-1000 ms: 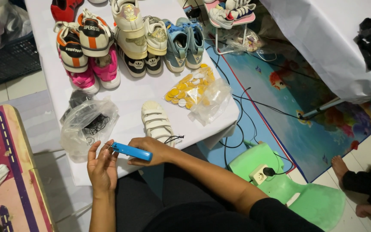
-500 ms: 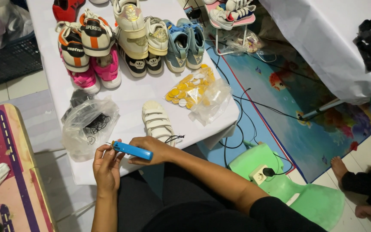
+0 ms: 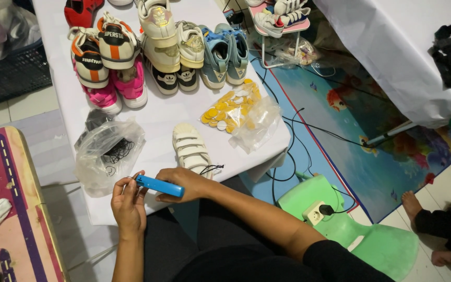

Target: Applying small yellow flower decorations to a white shoe using a hot glue gun.

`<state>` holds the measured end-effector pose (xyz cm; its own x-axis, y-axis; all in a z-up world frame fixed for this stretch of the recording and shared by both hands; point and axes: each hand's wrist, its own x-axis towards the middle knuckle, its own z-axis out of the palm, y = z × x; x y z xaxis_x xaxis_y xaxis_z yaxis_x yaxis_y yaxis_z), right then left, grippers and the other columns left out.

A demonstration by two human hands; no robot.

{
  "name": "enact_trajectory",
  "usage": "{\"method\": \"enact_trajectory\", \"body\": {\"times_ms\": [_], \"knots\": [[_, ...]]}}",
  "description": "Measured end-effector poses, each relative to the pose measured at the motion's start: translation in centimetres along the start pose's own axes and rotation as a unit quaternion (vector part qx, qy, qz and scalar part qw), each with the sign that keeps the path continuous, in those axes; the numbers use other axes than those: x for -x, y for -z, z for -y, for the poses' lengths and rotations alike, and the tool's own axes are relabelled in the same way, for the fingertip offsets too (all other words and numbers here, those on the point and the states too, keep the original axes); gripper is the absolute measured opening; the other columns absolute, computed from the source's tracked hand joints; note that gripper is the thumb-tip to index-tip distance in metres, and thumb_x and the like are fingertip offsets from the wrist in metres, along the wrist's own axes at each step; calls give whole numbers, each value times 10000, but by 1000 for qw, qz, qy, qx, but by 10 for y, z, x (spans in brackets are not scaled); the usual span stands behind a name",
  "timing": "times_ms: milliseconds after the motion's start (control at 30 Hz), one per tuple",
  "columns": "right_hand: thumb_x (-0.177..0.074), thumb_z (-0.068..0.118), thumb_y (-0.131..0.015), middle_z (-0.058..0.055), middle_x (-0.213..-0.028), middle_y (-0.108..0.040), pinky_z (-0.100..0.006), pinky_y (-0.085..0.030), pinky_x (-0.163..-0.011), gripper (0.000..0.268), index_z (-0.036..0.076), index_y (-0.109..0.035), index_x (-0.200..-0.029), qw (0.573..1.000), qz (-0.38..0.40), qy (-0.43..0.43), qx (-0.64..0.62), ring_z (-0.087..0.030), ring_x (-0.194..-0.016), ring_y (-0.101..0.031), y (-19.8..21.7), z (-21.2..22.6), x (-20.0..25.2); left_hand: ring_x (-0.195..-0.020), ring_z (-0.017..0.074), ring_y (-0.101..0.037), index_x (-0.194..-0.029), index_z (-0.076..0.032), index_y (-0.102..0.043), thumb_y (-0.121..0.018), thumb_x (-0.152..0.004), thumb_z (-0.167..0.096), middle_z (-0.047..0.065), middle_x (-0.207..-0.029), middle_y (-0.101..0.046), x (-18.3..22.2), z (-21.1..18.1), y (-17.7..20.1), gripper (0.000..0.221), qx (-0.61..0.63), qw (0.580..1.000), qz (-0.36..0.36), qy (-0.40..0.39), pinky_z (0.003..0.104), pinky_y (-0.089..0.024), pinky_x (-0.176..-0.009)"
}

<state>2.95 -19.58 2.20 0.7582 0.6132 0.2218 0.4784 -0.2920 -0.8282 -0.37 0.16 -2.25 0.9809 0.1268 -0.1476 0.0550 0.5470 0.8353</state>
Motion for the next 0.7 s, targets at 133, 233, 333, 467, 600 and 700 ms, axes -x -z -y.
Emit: {"method": "enact_trajectory", "body": {"times_ms": [133, 233, 333, 467, 600, 700], "knots": [[-779, 215, -795, -74, -902, -715, -310, -529, -652, 253, 51, -675, -929, 1000, -3, -1, 4, -213, -717, -679, 0, 0, 0, -1238, 232, -605, -1109, -120, -519, -602, -987, -126, 196, -1299, -639, -2, 3, 2, 148, 8, 1000, -21, -4, 362, -473, -1035], [-760, 207, -803, -80, -920, -730, -314, -536, -663, 266, 47, -687, -938, 1000, -2, -6, 5, -221, -735, -688, 0, 0, 0, -1239, 230, -607, -1122, -120, -520, -594, -994, -111, 171, -1275, -643, -1, 2, 1, 149, 9, 1000, -25, -11, 368, -479, -1034], [-763, 213, -809, -80, -890, -728, -301, -533, -633, 252, 49, -685, -908, 1000, 6, -14, 4, -206, -701, -683, 0, -1, -1, -1163, 217, -615, -1122, -122, -521, -576, -998, -145, 198, -1285, -651, 0, -1, -2, 137, -27, 999, -16, 4, 363, -479, -1024], [-768, 203, -799, -85, -899, -724, -305, -536, -639, 239, 47, -683, -908, 1000, 1, -4, 3, -212, -703, -679, 0, -2, -1, -1138, 203, -659, -1086, -76, -539, -527, -1046, -112, 186, -1227, -691, 6, -8, -15, 55, -134, 990, -14, -44, 312, -524, -953], [-773, 220, -798, -89, -884, -725, -298, -526, -631, 234, 45, -682, -874, 1000, 7, -8, 15, -208, -686, -669, 0, -2, -1, -965, 167, -665, -1077, 10, -584, -558, -1063, -86, 153, -1110, -715, 11, -7, -20, 100, -334, 925, -50, -176, 261, -536, -872], [-769, 248, -804, -90, -903, -731, -304, -538, -653, 264, 51, -684, -898, 999, 15, -18, 29, -210, -709, -683, -3, -6, -1, -873, 214, -662, -1067, 43, -624, -630, -1024, -17, 152, -981, -698, 15, -12, -23, 74, -433, 859, -61, -267, 318, -537, -837]]}}
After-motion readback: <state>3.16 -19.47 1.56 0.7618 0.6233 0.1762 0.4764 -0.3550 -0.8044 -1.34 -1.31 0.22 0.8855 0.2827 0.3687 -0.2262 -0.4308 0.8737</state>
